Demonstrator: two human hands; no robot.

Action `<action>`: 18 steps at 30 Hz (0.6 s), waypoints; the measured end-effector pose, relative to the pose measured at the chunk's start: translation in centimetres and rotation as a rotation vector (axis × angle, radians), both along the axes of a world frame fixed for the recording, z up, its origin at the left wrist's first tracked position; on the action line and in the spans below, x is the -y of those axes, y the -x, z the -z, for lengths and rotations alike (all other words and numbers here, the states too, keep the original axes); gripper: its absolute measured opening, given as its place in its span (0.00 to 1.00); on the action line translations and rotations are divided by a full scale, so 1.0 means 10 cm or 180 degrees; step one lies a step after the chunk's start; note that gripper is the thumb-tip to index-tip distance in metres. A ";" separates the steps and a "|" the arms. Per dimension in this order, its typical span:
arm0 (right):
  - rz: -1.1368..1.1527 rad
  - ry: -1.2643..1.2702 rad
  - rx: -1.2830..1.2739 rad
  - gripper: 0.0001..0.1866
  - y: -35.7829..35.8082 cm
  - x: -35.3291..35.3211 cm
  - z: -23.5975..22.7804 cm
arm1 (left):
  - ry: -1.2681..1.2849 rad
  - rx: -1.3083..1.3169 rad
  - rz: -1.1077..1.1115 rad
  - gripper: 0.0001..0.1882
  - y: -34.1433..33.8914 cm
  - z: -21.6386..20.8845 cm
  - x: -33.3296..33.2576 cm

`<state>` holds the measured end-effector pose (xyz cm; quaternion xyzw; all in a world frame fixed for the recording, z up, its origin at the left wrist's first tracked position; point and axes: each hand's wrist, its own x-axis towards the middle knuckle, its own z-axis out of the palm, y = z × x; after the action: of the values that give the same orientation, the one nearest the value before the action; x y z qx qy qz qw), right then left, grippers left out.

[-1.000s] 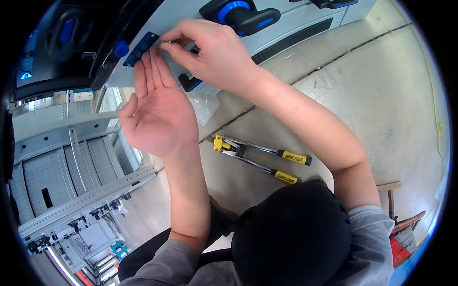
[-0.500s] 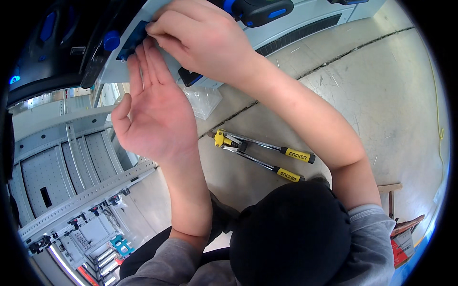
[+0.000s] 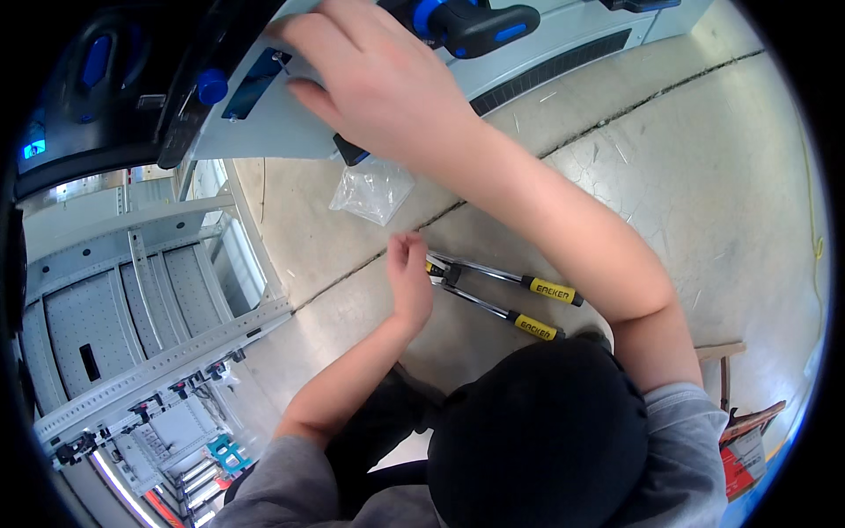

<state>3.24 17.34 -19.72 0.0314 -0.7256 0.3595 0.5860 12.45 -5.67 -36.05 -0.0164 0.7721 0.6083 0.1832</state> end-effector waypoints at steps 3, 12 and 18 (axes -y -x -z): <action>-0.0498 0.0380 0.0774 0.15 -0.33 0.07 0.19 | 0.0587 0.0586 -0.0184 0.09 -0.43 0.39 0.49; -0.1090 -0.0774 0.5052 0.20 -2.25 0.39 2.03 | 0.0908 0.3070 0.1280 0.36 -1.20 0.63 0.62; -0.0706 -0.1066 0.4705 0.18 -2.55 0.65 2.28 | 0.0710 0.2923 0.0767 0.35 -1.53 0.84 0.02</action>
<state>28.71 10.82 -42.47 -0.0562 -0.9663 0.2289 -0.1037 27.75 -5.87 -44.41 -0.2130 0.6684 0.4262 0.5711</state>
